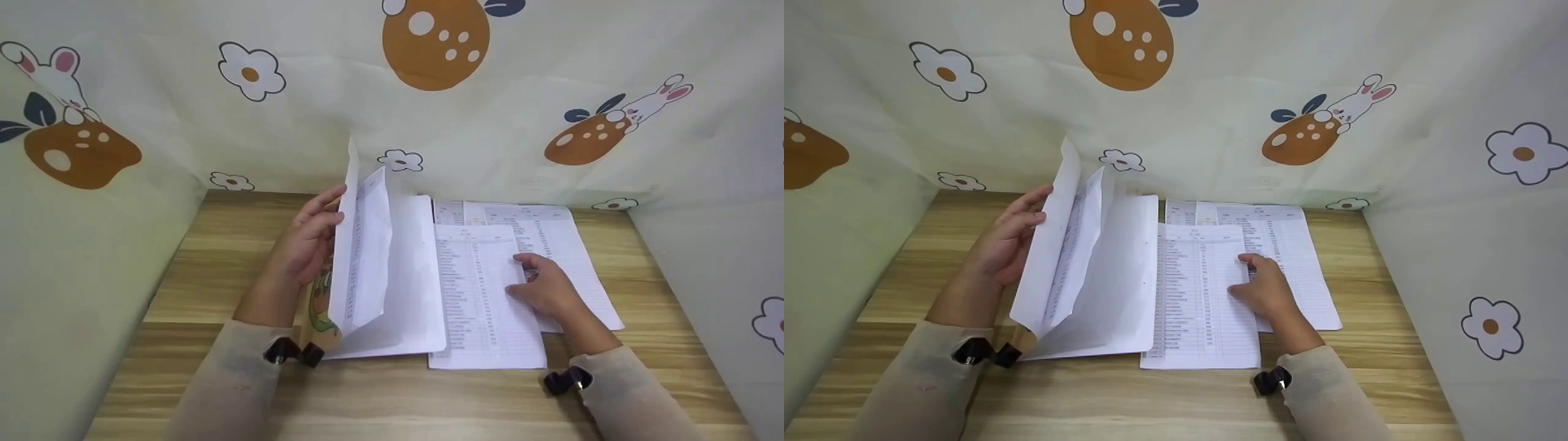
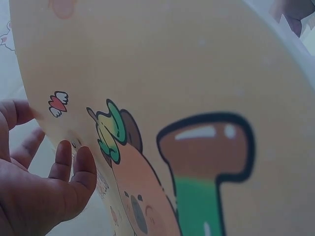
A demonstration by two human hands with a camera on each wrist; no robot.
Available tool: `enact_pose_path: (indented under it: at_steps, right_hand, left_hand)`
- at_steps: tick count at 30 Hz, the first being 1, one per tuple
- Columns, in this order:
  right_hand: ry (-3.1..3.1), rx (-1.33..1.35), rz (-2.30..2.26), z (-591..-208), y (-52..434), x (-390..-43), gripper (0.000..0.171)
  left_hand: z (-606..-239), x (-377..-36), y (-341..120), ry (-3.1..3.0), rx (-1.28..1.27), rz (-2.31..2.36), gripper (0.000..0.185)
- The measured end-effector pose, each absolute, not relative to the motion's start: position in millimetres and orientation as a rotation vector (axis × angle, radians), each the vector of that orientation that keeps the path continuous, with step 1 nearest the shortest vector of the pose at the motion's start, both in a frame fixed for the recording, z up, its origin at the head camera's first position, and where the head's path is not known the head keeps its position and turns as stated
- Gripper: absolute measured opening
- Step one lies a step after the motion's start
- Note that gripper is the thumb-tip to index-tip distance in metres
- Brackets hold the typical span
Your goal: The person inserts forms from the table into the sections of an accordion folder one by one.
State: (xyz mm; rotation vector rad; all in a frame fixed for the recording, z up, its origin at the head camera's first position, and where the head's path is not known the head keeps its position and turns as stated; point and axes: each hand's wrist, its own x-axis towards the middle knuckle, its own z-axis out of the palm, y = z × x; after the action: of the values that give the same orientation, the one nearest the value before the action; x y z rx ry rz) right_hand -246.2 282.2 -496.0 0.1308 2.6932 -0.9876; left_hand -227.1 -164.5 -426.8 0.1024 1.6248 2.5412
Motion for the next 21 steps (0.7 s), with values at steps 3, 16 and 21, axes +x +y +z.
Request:
enact_pose_path:
  at_steps: [3,16,21]
  right_hand:
    - [2.709,0.11,-0.982,-496.9,281.1,-245.6,0.079]
    - [2.732,0.187,-1.079,-496.7,286.8,-247.4,0.065]
    - [2.724,0.213,-1.077,-493.2,287.8,-248.2,0.057]
  left_hand:
    - [-427.2,-227.3,-164.8,1.625,0.108,2.537,0.054]
    - [-428.0,-227.0,-163.0,1.618,0.091,2.552,0.053]
    - [-428.6,-227.6,-162.8,1.626,0.084,2.545,0.053]
